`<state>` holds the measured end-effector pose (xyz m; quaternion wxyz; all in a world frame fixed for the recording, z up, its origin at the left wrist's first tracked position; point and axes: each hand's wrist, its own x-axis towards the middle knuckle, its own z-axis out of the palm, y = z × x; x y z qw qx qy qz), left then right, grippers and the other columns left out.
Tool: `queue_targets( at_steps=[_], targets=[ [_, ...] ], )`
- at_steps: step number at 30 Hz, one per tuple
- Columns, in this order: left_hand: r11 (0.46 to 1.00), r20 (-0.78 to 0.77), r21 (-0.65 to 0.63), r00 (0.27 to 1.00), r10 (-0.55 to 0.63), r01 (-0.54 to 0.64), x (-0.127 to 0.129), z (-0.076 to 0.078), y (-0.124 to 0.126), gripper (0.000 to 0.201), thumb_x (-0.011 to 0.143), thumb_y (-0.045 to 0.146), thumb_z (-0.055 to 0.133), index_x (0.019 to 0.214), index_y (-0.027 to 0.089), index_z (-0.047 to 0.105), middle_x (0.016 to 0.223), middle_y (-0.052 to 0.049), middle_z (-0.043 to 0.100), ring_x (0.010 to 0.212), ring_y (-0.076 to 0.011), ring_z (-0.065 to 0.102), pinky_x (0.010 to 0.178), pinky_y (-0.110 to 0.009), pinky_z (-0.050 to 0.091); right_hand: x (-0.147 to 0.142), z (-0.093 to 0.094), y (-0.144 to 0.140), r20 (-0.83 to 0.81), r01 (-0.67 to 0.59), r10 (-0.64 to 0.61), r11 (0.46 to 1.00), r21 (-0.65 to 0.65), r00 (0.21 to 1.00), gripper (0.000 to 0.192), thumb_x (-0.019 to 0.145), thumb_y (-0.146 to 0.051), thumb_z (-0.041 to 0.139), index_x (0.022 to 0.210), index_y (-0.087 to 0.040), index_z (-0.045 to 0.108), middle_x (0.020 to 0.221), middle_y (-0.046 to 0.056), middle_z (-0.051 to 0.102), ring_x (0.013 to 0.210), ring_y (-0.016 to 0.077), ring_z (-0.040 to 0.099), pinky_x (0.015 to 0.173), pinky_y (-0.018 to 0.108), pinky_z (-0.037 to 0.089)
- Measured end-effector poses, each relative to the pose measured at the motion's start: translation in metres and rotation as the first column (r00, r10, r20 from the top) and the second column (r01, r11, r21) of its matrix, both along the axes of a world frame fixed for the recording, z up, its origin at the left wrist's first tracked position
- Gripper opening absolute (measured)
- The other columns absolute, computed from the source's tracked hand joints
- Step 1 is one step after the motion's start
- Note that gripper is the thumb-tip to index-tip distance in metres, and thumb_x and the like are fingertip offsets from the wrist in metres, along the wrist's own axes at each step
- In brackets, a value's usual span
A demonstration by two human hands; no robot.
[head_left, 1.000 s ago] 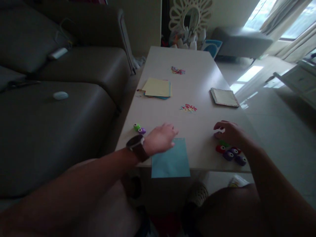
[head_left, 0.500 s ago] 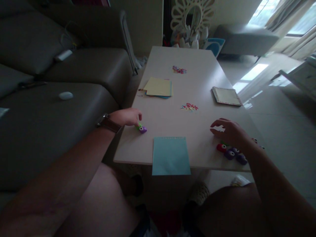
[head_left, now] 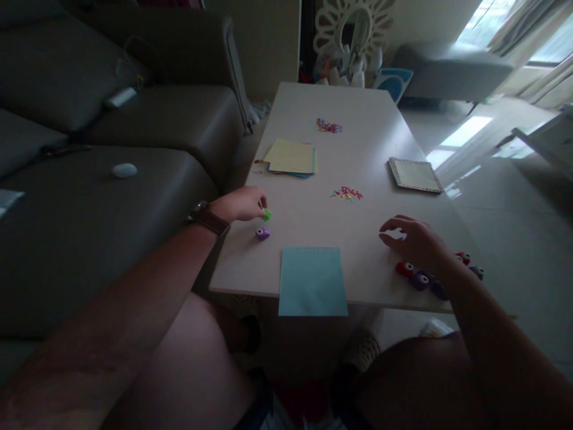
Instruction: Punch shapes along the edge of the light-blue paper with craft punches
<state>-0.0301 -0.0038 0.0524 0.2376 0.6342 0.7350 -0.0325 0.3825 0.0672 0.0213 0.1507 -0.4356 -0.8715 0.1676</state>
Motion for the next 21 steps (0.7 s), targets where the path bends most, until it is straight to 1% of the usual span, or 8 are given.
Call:
queue_targets(
  at_steps=[2, 4, 8, 11, 14, 16, 18, 21],
  targets=[
    [0.997, 0.106, 0.077, 0.994, 0.015, -0.024, 0.014, -0.003, 0.002, 0.026, 0.082, 0.028, 0.072, 0.102, 0.013, 0.075, 0.103, -0.011, 0.078, 0.091, -0.0203, 0.07, 0.078, -0.026, 0.048, -0.006, 0.001, -0.005, -0.031, -0.023, 0.023, 1.0, 0.007, 0.999, 0.012, 0.085, -0.035, 0.063, 0.086, -0.025, 0.07, 0.092, 0.008, 0.071, 0.076, 0.0232, 0.066, 0.068, 0.036, 0.049],
    [0.99, 0.251, 0.134, 0.968, 0.009, -0.044, 0.035, -0.006, 0.002, 0.026, 0.083, 0.031, 0.074, 0.1, 0.011, 0.074, 0.098, -0.012, 0.078, 0.089, -0.0201, 0.07, 0.077, -0.027, 0.05, -0.015, 0.002, -0.012, -0.073, -0.061, 0.063, 0.998, 0.027, 0.995, 0.012, 0.087, -0.033, 0.062, 0.09, -0.025, 0.07, 0.094, 0.008, 0.072, 0.08, 0.0238, 0.067, 0.073, 0.038, 0.051],
    [0.984, 0.511, 0.178, 0.857, -0.068, -0.029, 0.086, -0.011, -0.004, 0.022, 0.083, 0.028, 0.076, 0.095, 0.011, 0.074, 0.091, -0.011, 0.078, 0.081, -0.0183, 0.07, 0.072, -0.028, 0.052, -0.039, 0.002, -0.035, -0.169, -0.14, 0.149, 0.988, 0.067, 0.974, 0.016, 0.09, -0.031, 0.061, 0.102, -0.024, 0.069, 0.099, 0.009, 0.071, 0.085, 0.0234, 0.067, 0.079, 0.041, 0.054],
    [0.987, 0.651, 0.161, 0.75, -0.119, 0.017, 0.113, -0.015, -0.008, 0.021, 0.083, 0.027, 0.076, 0.095, 0.011, 0.074, 0.088, -0.01, 0.078, 0.078, -0.0173, 0.07, 0.069, -0.028, 0.053, -0.053, 0.001, -0.05, -0.223, -0.199, 0.205, 0.979, 0.05, 0.953, 0.026, 0.092, -0.033, 0.064, 0.116, -0.025, 0.065, 0.109, 0.009, 0.07, 0.087, 0.0225, 0.068, 0.078, 0.04, 0.056],
    [0.99, 0.729, 0.132, 0.671, -0.137, 0.06, 0.127, -0.021, -0.01, 0.021, 0.083, 0.028, 0.077, 0.095, 0.011, 0.075, 0.087, -0.009, 0.077, 0.077, -0.0171, 0.07, 0.067, -0.028, 0.052, -0.061, -0.001, -0.06, -0.259, -0.24, 0.236, 0.971, 0.018, 0.937, 0.033, 0.091, -0.034, 0.067, 0.123, -0.025, 0.062, 0.114, 0.009, 0.068, 0.09, 0.022, 0.068, 0.077, 0.038, 0.057],
    [0.99, 0.761, 0.117, 0.634, -0.137, 0.074, 0.133, -0.025, -0.01, 0.021, 0.082, 0.029, 0.078, 0.093, 0.012, 0.075, 0.087, -0.009, 0.077, 0.078, -0.0175, 0.07, 0.067, -0.028, 0.051, -0.063, -0.002, -0.063, -0.276, -0.258, 0.249, 0.966, 0.003, 0.928, 0.032, 0.091, -0.033, 0.068, 0.121, -0.025, 0.062, 0.112, 0.009, 0.069, 0.089, 0.021, 0.068, 0.076, 0.037, 0.057],
    [0.993, 0.774, 0.101, 0.623, -0.117, 0.061, 0.139, -0.029, -0.01, 0.018, 0.081, 0.026, 0.077, 0.09, 0.011, 0.073, 0.086, -0.009, 0.077, 0.078, -0.0175, 0.07, 0.066, -0.027, 0.05, -0.064, -0.003, -0.064, -0.287, -0.269, 0.255, 0.963, -0.012, 0.923, 0.026, 0.092, -0.03, 0.066, 0.117, -0.025, 0.063, 0.11, 0.008, 0.07, 0.088, 0.0203, 0.068, 0.076, 0.036, 0.057],
    [0.998, 0.772, 0.06, 0.631, -0.068, 0.033, 0.144, -0.03, -0.01, 0.014, 0.082, 0.022, 0.074, 0.09, 0.011, 0.07, 0.086, -0.009, 0.076, 0.077, -0.0161, 0.068, 0.065, -0.026, 0.048, -0.065, -0.005, -0.064, -0.309, -0.259, 0.237, 0.966, -0.029, 0.921, 0.02, 0.093, -0.029, 0.064, 0.113, -0.025, 0.066, 0.106, 0.007, 0.073, 0.088, 0.0203, 0.069, 0.077, 0.037, 0.057]
  ],
)
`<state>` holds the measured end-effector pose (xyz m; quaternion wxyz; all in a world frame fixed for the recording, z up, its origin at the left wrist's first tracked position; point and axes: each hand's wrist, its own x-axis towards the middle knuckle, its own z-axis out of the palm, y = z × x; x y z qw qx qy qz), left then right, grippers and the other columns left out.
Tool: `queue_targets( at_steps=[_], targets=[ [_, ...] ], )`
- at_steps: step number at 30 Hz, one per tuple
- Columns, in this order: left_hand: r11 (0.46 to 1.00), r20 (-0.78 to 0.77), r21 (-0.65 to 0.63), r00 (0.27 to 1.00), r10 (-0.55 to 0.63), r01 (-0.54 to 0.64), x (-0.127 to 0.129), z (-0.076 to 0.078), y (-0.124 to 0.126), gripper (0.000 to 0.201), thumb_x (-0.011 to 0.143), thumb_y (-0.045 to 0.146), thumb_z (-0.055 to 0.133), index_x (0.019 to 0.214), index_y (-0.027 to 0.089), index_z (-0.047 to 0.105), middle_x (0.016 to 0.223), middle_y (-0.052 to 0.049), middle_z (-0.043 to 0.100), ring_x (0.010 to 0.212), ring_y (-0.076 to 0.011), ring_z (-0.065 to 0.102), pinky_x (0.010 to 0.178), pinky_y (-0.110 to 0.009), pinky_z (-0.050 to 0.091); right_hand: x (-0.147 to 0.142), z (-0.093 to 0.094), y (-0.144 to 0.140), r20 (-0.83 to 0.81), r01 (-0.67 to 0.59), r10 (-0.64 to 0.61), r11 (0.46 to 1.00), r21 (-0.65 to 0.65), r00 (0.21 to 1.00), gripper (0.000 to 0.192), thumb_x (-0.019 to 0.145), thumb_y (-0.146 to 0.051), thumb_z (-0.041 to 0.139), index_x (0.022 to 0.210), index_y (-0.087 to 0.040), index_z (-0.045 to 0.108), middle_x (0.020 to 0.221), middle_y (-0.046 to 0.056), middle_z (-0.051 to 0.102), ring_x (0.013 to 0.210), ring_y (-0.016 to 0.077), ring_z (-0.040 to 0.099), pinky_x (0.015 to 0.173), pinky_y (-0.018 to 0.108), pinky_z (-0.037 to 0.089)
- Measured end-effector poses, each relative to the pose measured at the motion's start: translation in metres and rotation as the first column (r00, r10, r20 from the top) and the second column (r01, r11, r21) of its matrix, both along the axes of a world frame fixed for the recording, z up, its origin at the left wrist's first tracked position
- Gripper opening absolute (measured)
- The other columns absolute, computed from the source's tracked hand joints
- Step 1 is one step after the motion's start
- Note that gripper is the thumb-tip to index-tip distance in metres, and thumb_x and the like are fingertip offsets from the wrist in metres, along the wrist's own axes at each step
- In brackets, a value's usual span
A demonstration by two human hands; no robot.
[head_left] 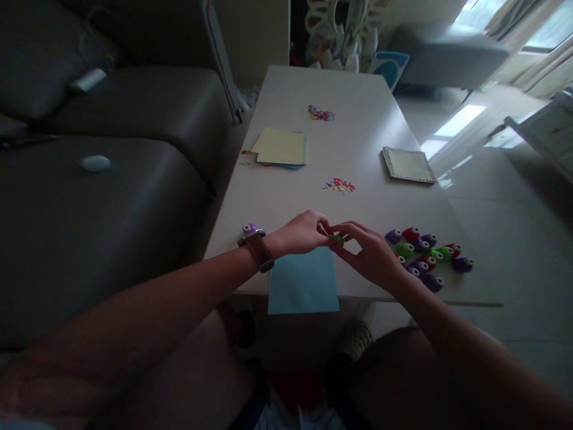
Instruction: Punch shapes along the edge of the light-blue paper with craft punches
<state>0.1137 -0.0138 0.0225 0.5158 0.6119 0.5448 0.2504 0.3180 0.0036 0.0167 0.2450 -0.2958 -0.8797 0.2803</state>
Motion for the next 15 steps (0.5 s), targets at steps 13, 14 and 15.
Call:
queue_targets(
  at_steps=[13, 14, 15],
  targets=[
    [0.945, -0.656, 0.142, 0.743, -0.133, 0.295, -0.013, -0.011, -0.007, 0.052, 0.071, 0.035, 0.086, 0.114, 0.017, 0.063, 0.117, -0.009, 0.066, 0.102, -0.0221, 0.062, 0.085, -0.031, 0.047, 0.015, -0.003, 0.016, 0.053, 0.092, -0.095, 0.994, 0.061, 0.994, 0.026, 0.099, -0.03, 0.053, 0.119, -0.024, 0.068, 0.107, 0.01, 0.068, 0.09, 0.0222, 0.068, 0.08, 0.039, 0.055],
    [0.946, -0.655, 0.131, 0.742, -0.142, 0.297, -0.012, -0.011, -0.008, 0.051, 0.072, 0.034, 0.086, 0.114, 0.018, 0.063, 0.114, -0.008, 0.068, 0.098, -0.0211, 0.063, 0.081, -0.03, 0.046, 0.015, -0.003, 0.016, 0.051, 0.085, -0.088, 0.994, 0.071, 0.995, 0.028, 0.099, -0.029, 0.051, 0.121, -0.024, 0.067, 0.106, 0.01, 0.067, 0.091, 0.0224, 0.067, 0.081, 0.039, 0.054],
    [0.948, -0.653, 0.121, 0.743, -0.149, 0.296, -0.012, -0.01, -0.008, 0.049, 0.072, 0.032, 0.085, 0.113, 0.018, 0.062, 0.111, -0.007, 0.069, 0.095, -0.0204, 0.064, 0.078, -0.03, 0.046, 0.014, -0.003, 0.016, 0.05, 0.08, -0.084, 0.994, 0.077, 0.995, 0.029, 0.1, -0.028, 0.049, 0.122, -0.024, 0.067, 0.106, 0.01, 0.066, 0.091, 0.0224, 0.066, 0.081, 0.04, 0.054]
  ],
)
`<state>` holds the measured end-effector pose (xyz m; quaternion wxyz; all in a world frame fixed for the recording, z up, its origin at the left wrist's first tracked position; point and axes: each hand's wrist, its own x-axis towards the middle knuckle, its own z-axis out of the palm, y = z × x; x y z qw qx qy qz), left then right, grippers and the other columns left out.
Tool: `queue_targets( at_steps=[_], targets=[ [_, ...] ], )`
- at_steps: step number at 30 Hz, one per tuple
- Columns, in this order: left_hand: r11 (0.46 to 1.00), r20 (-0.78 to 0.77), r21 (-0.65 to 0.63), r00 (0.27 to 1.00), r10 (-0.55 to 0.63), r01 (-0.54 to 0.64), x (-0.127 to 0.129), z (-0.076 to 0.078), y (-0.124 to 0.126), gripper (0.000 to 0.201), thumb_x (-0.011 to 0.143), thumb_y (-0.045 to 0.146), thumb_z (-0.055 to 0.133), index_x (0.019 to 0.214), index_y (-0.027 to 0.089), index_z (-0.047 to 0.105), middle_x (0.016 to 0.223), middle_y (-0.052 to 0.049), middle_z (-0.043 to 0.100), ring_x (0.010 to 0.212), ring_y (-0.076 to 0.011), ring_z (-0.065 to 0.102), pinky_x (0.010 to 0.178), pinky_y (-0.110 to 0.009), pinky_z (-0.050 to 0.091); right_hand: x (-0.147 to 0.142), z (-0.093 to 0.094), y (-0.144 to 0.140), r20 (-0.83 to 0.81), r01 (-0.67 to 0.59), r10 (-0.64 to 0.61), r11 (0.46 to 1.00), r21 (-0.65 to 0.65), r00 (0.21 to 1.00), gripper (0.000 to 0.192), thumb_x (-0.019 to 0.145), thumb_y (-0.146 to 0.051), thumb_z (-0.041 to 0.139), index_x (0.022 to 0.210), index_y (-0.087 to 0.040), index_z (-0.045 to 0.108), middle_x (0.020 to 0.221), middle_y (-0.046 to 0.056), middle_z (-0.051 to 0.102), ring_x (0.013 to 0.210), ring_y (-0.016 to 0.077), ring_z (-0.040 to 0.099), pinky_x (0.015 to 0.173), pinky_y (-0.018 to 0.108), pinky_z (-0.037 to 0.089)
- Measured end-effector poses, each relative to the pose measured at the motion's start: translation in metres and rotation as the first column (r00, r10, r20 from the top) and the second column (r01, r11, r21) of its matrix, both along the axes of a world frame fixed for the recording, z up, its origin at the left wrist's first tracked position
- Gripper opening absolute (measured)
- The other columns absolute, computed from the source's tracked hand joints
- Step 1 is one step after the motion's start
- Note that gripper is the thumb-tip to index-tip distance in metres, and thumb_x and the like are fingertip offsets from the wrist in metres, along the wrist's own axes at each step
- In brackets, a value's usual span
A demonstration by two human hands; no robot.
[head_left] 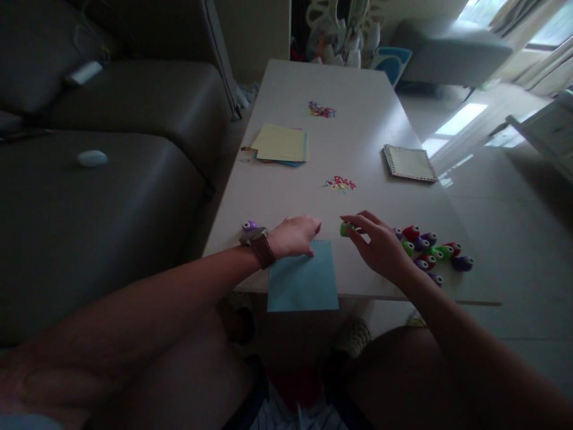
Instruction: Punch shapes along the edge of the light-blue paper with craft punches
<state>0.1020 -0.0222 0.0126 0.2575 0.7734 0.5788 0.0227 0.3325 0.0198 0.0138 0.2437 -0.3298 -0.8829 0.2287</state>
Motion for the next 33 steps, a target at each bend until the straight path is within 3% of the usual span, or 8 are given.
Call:
queue_targets(
  at_steps=[7, 12, 17, 22, 33],
  targets=[
    [0.997, -0.038, -0.081, 0.999, 0.016, -0.019, 0.001, 0.002, 0.003, 0.042, 0.071, 0.03, 0.085, 0.105, 0.019, 0.064, 0.096, -0.004, 0.074, 0.087, -0.0204, 0.066, 0.078, -0.033, 0.045, -0.001, -0.001, -0.001, -0.003, 0.012, -0.012, 1.0, -0.019, 1.0, 0.024, 0.099, -0.028, 0.05, 0.115, -0.023, 0.067, 0.104, 0.009, 0.064, 0.088, 0.0207, 0.064, 0.077, 0.038, 0.054],
    [0.995, -0.042, -0.099, 0.999, -0.017, 0.013, 0.001, 0.002, 0.004, 0.032, 0.072, 0.029, 0.082, 0.098, 0.018, 0.07, 0.105, -0.008, 0.073, 0.094, -0.023, 0.065, 0.075, -0.032, 0.045, 0.0, -0.006, 0.0, -0.043, 0.026, -0.032, 0.989, -0.144, 0.999, 0.017, 0.095, -0.031, 0.058, 0.107, -0.022, 0.066, 0.107, 0.008, 0.061, 0.081, 0.0167, 0.065, 0.068, 0.032, 0.059],
    [0.991, 0.111, -0.134, 0.994, 0.005, 0.01, -0.002, 0.006, 0.008, 0.015, 0.084, 0.017, 0.065, 0.098, 0.015, 0.069, 0.099, -0.008, 0.073, 0.086, -0.0179, 0.065, 0.071, -0.027, 0.045, 0.001, -0.01, 0.001, -0.084, -0.046, 0.032, 0.984, -0.171, 0.996, 0.013, 0.086, -0.022, 0.065, 0.099, -0.023, 0.063, 0.104, 0.006, 0.061, 0.088, 0.0186, 0.065, 0.075, 0.035, 0.062],
    [0.987, 0.252, -0.159, 0.966, 0.048, -0.008, -0.006, 0.005, 0.011, 0.021, 0.085, 0.017, 0.063, 0.105, 0.015, 0.066, 0.098, -0.007, 0.072, 0.083, -0.0156, 0.065, 0.067, -0.023, 0.045, 0.0, -0.01, 0.0, -0.093, -0.069, 0.051, 0.978, -0.199, 0.994, 0.015, 0.083, -0.017, 0.064, 0.096, -0.024, 0.06, 0.101, 0.004, 0.06, 0.088, 0.0179, 0.063, 0.076, 0.035, 0.063],
    [0.984, 0.279, -0.179, 0.958, 0.072, -0.022, -0.006, 0.005, 0.011, 0.033, 0.083, 0.017, 0.063, 0.116, 0.016, 0.061, 0.102, -0.008, 0.073, 0.088, -0.0175, 0.066, 0.07, -0.025, 0.046, 0.001, -0.009, 0.0, -0.037, -0.104, 0.1, 0.98, -0.168, 0.994, 0.015, 0.083, -0.014, 0.063, 0.093, -0.024, 0.058, 0.097, 0.004, 0.057, 0.087, 0.0174, 0.06, 0.074, 0.034, 0.062]
  ],
)
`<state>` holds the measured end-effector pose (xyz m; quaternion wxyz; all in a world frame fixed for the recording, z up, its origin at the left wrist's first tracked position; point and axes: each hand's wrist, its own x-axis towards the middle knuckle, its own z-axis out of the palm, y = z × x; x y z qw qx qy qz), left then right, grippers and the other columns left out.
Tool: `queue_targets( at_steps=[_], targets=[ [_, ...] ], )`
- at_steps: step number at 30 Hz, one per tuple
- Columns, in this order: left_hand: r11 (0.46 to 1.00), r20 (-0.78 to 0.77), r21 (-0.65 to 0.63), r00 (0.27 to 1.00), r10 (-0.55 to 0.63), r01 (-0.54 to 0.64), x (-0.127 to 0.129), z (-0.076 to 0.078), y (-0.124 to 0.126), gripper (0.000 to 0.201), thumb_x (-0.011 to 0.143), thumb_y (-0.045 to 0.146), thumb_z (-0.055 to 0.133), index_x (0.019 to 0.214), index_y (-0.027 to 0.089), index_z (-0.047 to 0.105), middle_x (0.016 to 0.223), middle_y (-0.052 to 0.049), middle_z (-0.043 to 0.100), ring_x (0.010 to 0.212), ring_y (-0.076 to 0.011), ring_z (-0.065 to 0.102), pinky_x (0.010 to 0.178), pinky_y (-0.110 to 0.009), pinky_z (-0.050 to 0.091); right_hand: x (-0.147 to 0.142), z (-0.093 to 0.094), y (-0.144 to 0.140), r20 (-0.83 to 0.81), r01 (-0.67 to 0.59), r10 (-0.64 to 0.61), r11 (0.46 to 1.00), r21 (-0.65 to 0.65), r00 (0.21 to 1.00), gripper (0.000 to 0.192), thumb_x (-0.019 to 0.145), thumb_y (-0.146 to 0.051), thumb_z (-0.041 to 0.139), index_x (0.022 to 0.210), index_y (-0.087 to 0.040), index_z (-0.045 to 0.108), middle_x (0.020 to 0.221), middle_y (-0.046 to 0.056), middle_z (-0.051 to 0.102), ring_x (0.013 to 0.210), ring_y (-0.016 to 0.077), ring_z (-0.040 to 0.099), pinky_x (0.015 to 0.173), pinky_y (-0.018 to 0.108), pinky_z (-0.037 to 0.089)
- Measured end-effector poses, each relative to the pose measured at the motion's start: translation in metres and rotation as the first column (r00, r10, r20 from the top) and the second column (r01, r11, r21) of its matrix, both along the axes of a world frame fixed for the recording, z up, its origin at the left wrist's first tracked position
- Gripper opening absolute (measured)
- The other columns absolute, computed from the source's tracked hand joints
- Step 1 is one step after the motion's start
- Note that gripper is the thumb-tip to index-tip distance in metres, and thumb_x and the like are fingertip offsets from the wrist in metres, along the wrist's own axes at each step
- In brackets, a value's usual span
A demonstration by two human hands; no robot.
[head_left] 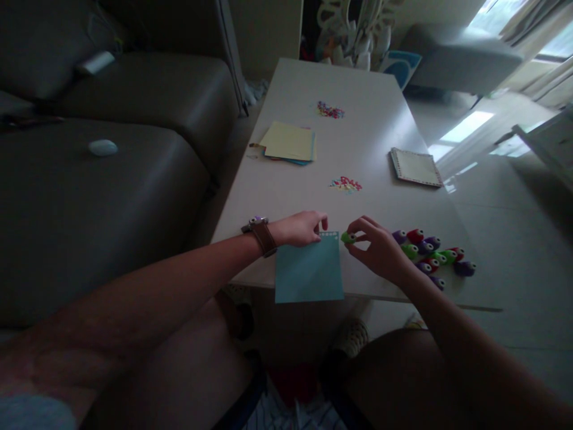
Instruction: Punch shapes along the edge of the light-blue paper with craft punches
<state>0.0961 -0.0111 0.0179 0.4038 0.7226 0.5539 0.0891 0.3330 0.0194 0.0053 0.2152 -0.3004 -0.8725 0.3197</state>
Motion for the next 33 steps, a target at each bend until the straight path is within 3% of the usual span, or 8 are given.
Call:
queue_targets(
  at_steps=[33],
  targets=[
    [1.0, 0.001, -0.023, 1.0, 0.006, -0.006, 0.0011, 0.0012, 0.0003, 0.035, 0.083, 0.019, 0.061, 0.118, 0.016, 0.059, 0.103, -0.007, 0.071, 0.087, -0.0175, 0.065, 0.075, -0.026, 0.046, 0.0001, -0.0027, 0.0011, 0.028, 0.006, -0.005, 1.0, -0.023, 1.0, 0.012, 0.084, -0.021, 0.065, 0.091, -0.024, 0.057, 0.098, 0.005, 0.058, 0.086, 0.0196, 0.06, 0.074, 0.038, 0.06]
  ],
)
